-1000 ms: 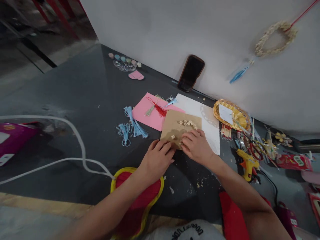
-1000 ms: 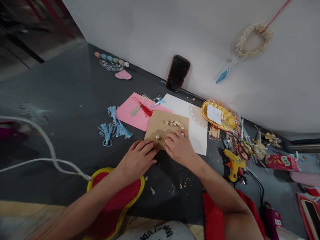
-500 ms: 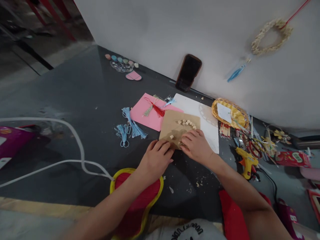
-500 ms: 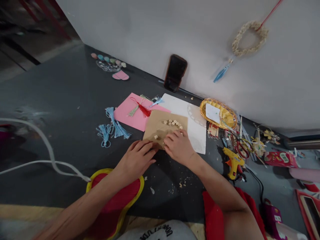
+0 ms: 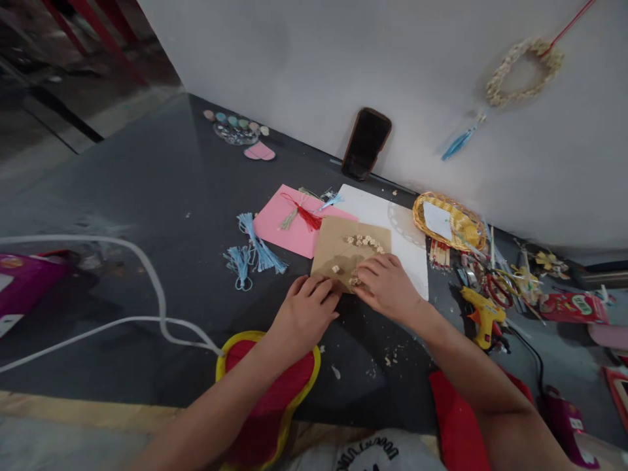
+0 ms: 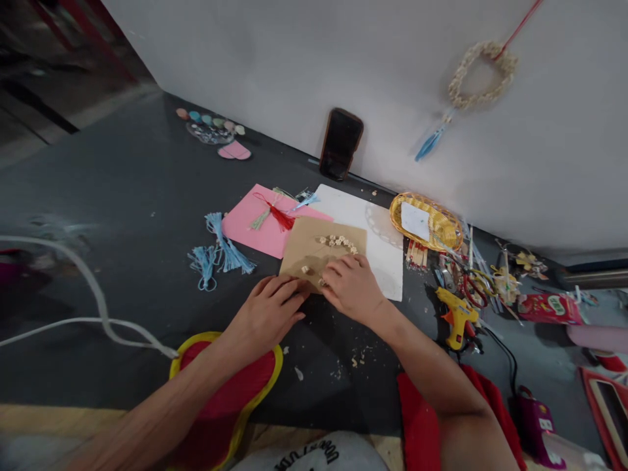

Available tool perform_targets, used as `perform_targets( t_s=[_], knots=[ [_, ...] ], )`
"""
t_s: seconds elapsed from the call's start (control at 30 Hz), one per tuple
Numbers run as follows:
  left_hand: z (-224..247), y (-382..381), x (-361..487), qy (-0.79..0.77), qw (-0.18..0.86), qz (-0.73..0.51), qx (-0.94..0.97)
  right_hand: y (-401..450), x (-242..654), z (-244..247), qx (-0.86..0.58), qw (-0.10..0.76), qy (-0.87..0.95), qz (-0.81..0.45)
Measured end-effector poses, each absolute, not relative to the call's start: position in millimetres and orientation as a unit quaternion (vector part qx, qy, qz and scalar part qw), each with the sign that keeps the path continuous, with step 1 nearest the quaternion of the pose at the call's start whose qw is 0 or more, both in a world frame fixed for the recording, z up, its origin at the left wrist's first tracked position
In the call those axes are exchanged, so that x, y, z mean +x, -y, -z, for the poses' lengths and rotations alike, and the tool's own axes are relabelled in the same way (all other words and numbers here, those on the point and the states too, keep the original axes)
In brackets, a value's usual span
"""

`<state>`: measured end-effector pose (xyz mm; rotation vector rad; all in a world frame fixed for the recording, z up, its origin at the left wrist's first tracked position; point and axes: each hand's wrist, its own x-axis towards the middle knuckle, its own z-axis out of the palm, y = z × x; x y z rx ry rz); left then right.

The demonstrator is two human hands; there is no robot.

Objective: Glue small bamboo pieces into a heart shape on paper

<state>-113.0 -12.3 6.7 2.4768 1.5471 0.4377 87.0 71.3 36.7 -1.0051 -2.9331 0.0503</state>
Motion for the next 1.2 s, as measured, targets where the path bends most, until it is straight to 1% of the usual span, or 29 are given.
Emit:
perform_targets(
  t_s=[0.13,0.27,0.4,0.5,0.7,0.87,1.2],
  knots=[
    [-5.8,12.6,-113.8,-0.518,0.09,-0.155,0.836,-61.1,106.2,-47.8,-0.362,0.099,0.926,-0.046],
    [-6.6,12.3,-114.9,-0.51,0.083,-0.172,0.839,-30.0,141.2,-50.1,-0.399,0.193,0.894,-0.069],
    [-10.1,11.6,-116.6,-0.51,0.06,-0.203,0.834,16.6,176.2,-32.7,-0.464,0.239,0.849,-0.082],
    [-15.9,10.5,-116.4,-0.524,0.035,-0.213,0.824,46.2,189.7,-13.8,-0.519,0.294,0.798,-0.091],
    [-32.2,0.0,-107.8,-0.569,0.017,-0.161,0.806,62.0,186.4,9.7,-0.505,0.395,0.761,-0.096],
    [-34.2,-20.6,-101.4,-0.583,0.018,-0.129,0.802,57.6,185.4,10.2,-0.488,0.427,0.746,-0.151],
    [-22.1,-42.8,-98.5,-0.593,0.001,-0.068,0.803,57.0,190.8,10.6,-0.493,0.44,0.72,-0.21]
  ],
)
